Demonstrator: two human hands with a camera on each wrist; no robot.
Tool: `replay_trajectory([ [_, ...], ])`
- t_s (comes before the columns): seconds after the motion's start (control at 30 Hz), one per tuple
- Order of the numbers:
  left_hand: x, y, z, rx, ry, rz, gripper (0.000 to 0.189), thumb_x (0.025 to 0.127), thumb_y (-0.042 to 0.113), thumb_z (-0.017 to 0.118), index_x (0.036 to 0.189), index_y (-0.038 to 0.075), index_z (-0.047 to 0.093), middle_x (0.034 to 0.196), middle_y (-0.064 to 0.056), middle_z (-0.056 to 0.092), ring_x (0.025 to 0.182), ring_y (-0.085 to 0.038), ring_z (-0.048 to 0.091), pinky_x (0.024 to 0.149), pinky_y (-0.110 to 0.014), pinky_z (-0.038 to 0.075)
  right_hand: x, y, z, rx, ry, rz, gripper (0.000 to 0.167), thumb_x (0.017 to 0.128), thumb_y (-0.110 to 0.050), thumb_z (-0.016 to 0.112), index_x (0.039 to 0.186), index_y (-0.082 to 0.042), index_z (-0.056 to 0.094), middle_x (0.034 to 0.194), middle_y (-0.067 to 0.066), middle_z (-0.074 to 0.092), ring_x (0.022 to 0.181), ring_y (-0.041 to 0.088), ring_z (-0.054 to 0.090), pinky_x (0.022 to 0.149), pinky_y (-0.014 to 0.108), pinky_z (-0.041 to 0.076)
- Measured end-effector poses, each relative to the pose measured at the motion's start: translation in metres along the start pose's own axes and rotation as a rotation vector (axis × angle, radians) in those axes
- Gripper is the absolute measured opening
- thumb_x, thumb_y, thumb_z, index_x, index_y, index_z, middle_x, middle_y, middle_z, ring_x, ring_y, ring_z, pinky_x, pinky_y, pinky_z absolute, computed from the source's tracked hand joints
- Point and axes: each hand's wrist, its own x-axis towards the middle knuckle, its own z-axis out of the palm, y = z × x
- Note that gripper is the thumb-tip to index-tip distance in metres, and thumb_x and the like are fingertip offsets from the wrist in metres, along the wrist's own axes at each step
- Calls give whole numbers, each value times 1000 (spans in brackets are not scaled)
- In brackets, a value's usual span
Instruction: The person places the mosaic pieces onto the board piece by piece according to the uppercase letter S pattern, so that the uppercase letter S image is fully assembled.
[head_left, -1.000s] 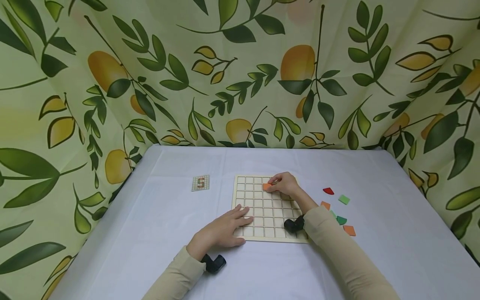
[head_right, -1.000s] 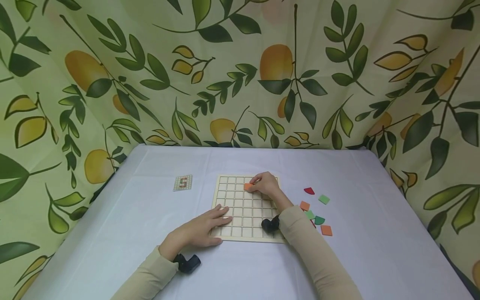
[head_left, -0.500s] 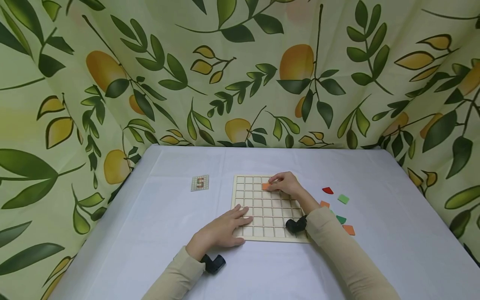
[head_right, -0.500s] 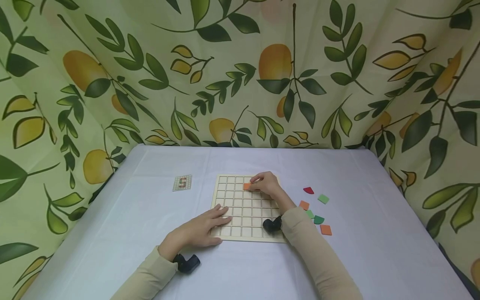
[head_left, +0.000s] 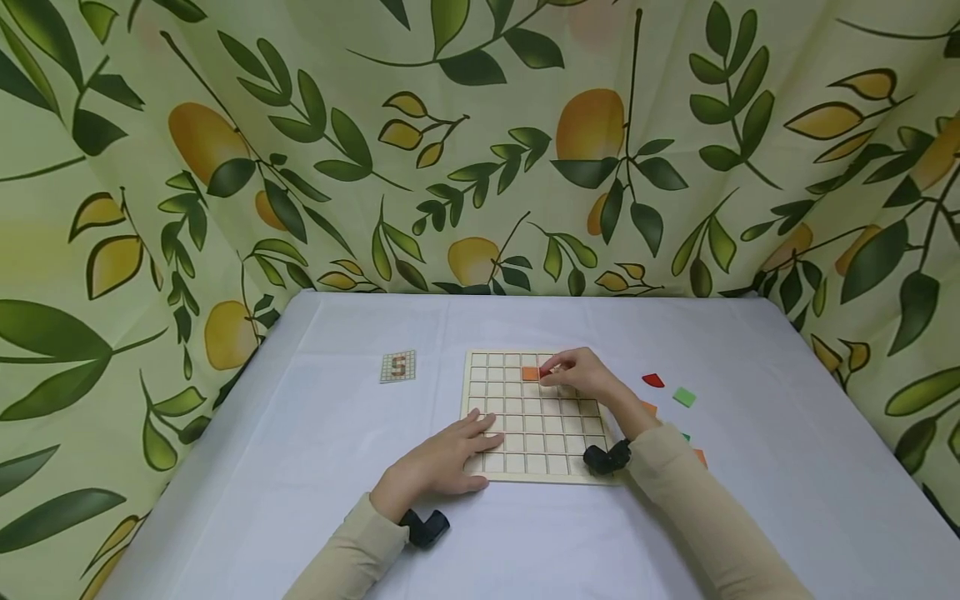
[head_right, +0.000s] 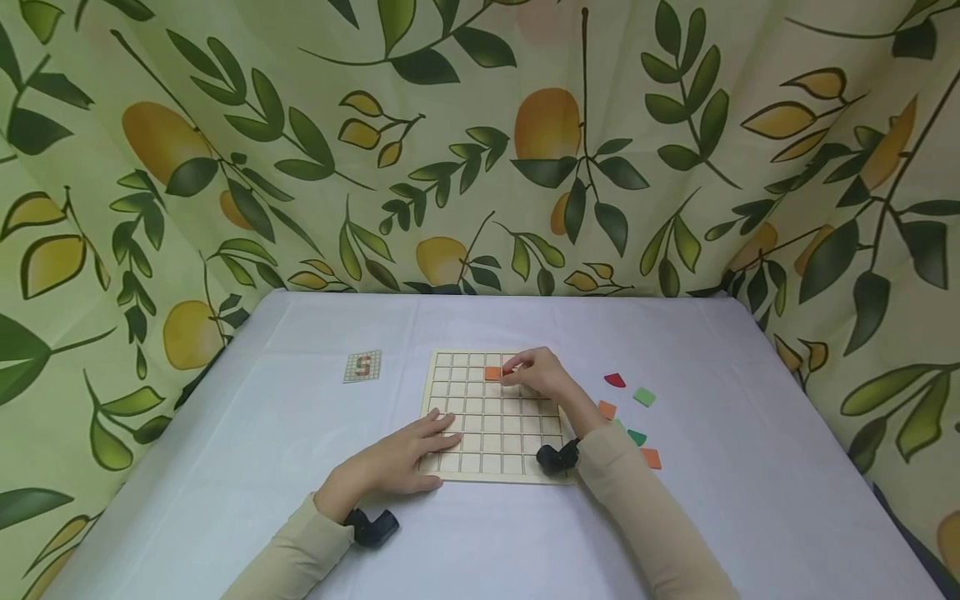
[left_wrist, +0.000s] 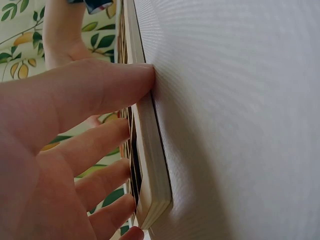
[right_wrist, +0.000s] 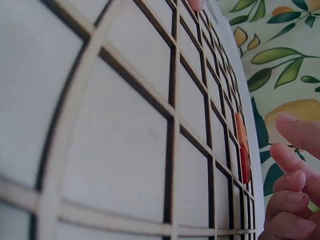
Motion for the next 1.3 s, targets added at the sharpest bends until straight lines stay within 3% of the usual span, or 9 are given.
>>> replay_trajectory([
  [0.2, 0, 0, 0, -12, 3, 8, 61, 88, 29, 67, 144, 19, 46, 160, -5, 31, 152, -30, 22, 120, -48, 31, -9, 2, -5, 22, 15, -12, 30, 82, -17, 74, 106, 1, 71, 63, -4, 42, 69, 16, 38, 60, 26, 32],
  [0.5, 0, 0, 1, -3, 3, 13, 61, 87, 29, 67, 144, 19, 46, 160, -5, 31, 152, -30, 22, 120, -48, 31, -22, 10, -14, 34, 36, 61, 34, 84, -21, 73, 112, -2, 69, 67, -4, 42, 75, 16, 41, 66, 27, 35],
  [0.87, 0, 0, 1, -9, 7, 1, 62, 86, 29, 67, 144, 21, 46, 160, -4, 31, 151, -29, 23, 120, -48, 31, -38, 13, -24, 6, 74, 59, 35, 84, -20, 73, 112, 0, 68, 72, -3, 41, 70, 15, 36, 56, 24, 29],
  [1.1, 0, -1, 1, -4, 9, 10, 62, 87, 29, 66, 144, 20, 46, 160, -5, 31, 152, -29, 22, 121, -48, 30, -49, 21, -28, -12, 86, 94, 35, 84, -23, 73, 111, -3, 69, 75, -1, 43, 79, 15, 41, 63, 26, 33],
  [1.3, 0, 0, 0, -12, 5, 2, 62, 87, 29, 66, 144, 20, 46, 160, -5, 31, 152, -29, 22, 121, -48, 30, -60, 25, -34, -3, 99, 91, 38, 84, -23, 73, 115, -2, 67, 74, -2, 43, 71, 13, 41, 54, 23, 33],
])
